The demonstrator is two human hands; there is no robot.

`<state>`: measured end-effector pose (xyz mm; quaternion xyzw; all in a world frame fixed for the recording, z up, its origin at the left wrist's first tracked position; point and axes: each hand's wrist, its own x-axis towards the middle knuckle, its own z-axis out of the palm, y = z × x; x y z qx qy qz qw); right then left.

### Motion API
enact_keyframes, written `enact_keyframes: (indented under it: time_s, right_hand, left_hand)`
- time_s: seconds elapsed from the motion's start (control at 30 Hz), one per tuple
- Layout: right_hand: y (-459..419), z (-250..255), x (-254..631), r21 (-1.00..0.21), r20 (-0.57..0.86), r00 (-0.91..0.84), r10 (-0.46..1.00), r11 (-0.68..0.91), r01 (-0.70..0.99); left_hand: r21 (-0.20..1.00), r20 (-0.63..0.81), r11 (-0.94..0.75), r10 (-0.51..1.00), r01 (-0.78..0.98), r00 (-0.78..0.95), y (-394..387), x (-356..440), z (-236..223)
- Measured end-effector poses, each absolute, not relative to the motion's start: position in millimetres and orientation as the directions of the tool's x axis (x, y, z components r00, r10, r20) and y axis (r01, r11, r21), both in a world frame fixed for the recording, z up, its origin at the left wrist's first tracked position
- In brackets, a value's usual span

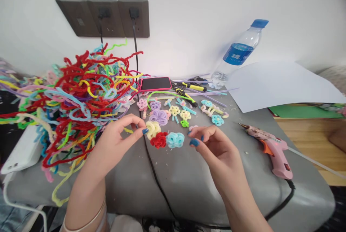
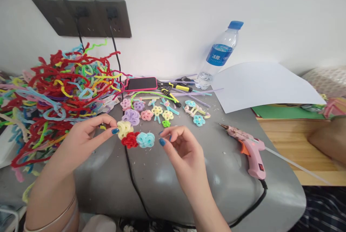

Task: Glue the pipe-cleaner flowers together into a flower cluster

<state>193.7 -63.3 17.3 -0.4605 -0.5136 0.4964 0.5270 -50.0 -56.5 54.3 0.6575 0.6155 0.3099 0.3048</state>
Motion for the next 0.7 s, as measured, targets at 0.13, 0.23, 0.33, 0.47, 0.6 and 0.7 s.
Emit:
enact_keyframes:
  time_s: [0.13, 0.23, 0.33, 0.47, 0.6, 0.7]
  right_hand:
    - [-62, 14, 215, -0.989, 0.105, 0.154, 0.982, 0.087, 0.117]
    - [-59, 9, 234, -0.953, 0.134, 0.235, 0.963, 0.060, 0.296]
    - [-52, 1, 246, -0.862, 0.149, 0.205, 0.967, 0.026, 0.506]
    - [-42, -12, 245, -0.725, 0.195, 0.090, 0.977, 0.082, 0.684]
    - [-37, -22, 234, -0.657, 0.206, 0.027, 0.978, 0.118, 0.745]
    - [-36, -21, 229, -0.676, 0.195, -0.021, 0.981, 0.149, 0.722]
  left_hand:
    - [0.792, -0.047, -0.003, 0.997, 0.610, 0.066, -59, -55, 53]
    - [0.806, -0.094, -0.002, 0.987, 0.591, 0.131, -60, -58, 51]
    - [0.809, -0.132, -0.016, 0.969, 0.587, 0.208, -60, -55, 46]
    - [0.791, -0.187, 0.000, 0.952, 0.612, 0.243, -58, -44, 34]
    - [0.775, -0.188, 0.003, 0.956, 0.632, 0.226, -55, -37, 20]
    - [0.761, -0.171, -0.004, 0.964, 0.649, 0.206, -52, -38, 14]
